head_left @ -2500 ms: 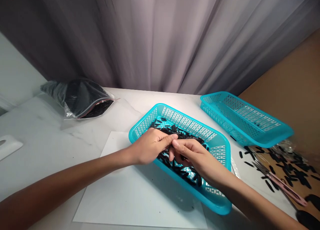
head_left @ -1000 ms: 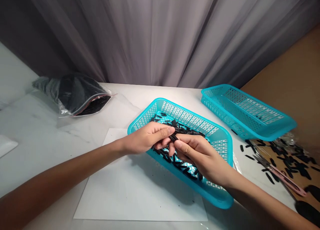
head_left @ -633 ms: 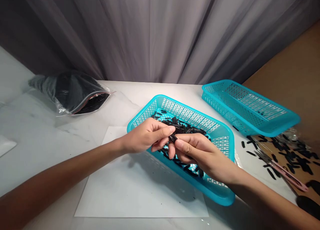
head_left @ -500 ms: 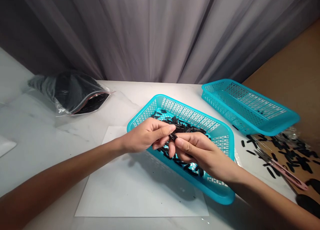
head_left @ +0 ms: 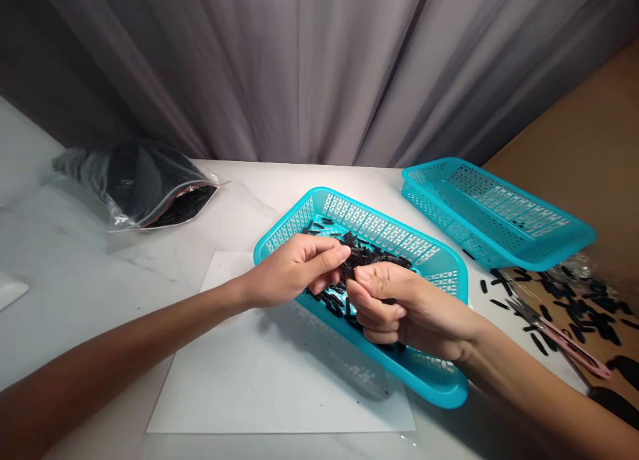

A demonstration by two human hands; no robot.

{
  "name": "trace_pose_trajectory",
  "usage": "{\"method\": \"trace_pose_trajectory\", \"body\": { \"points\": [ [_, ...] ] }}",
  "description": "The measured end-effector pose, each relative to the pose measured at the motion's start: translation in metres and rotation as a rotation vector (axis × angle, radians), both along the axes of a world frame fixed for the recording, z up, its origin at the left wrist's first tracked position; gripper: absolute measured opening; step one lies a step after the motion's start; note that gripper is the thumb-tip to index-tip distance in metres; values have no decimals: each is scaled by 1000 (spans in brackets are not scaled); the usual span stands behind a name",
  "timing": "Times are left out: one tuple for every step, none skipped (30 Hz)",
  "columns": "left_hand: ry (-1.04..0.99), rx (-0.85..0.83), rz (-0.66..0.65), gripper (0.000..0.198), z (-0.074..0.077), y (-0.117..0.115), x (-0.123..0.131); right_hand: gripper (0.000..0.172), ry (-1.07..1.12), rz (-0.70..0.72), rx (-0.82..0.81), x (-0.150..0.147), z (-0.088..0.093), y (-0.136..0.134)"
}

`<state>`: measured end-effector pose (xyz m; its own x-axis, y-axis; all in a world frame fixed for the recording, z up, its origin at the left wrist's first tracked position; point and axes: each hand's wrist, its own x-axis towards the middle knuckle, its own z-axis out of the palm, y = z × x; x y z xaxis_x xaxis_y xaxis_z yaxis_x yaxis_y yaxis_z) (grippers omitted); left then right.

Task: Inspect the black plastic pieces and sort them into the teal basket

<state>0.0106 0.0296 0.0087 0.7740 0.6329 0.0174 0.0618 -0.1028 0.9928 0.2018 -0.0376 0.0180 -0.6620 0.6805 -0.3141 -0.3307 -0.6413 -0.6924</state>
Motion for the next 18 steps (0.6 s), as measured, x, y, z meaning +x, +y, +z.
{"method": "trace_pose_trajectory", "body": {
  "points": [
    [9, -14, -8, 44, 0, 0, 0, 31, 13, 6, -32, 0, 1, 0],
    [14, -32, -19, 44, 0, 1, 1, 31, 23, 9, -57, 1, 1, 1],
    [16, -51, -30, 45, 0, 1, 1, 32, 30, 10, -74, 1, 1, 1],
    [14, -68, -40, 46, 0, 2, 1, 32, 35, 12, -83, 2, 2, 2],
    [12, -84, -48, 47, 1, 2, 2, 33, 36, 16, -84, 2, 2, 2],
    [8, -95, -52, 47, 1, 2, 2, 33, 33, 19, -77, 2, 1, 2],
    [3, -101, -50, 46, 1, 2, 2, 33, 22, 17, -61, 2, 1, 2],
    [-5, -103, -44, 46, 1, 2, 2, 33, 1, 12, -36, 2, 0, 2],
    [-14, -102, -37, 45, 1, 2, 2, 32, -32, 4, 6, 1, 0, 1],
    [-23, -99, -27, 44, 1, 2, 2, 32, -83, -10, 66, 0, -1, 1],
    [-34, -96, -21, 44, 1, 2, 2, 34, -158, -34, 152, -1, -1, 0],
    [-45, -96, -21, 43, 1, 2, 2, 36, -251, -65, 257, -3, -2, -1],
    [-56, -99, -29, 41, 0, 2, 1, 37, -356, -104, 372, -5, -2, -2],
    [-69, -104, -41, 40, 0, 3, 1, 38, -460, -147, 489, -6, -2, -3],
    [-81, -106, -52, 39, -1, 3, 1, 39, -560, -194, 597, -8, -3, -4],
    [-92, -109, -59, 38, -1, 3, 1, 38, -647, -235, 689, -9, -3, -5],
    [-98, -109, -61, 37, -2, 3, 0, 38, -721, -266, 764, -11, -3, -6],
    [-102, -109, -57, 37, -2, 3, 0, 38, -789, -286, 826, -11, -4, -7]
  ]
}}
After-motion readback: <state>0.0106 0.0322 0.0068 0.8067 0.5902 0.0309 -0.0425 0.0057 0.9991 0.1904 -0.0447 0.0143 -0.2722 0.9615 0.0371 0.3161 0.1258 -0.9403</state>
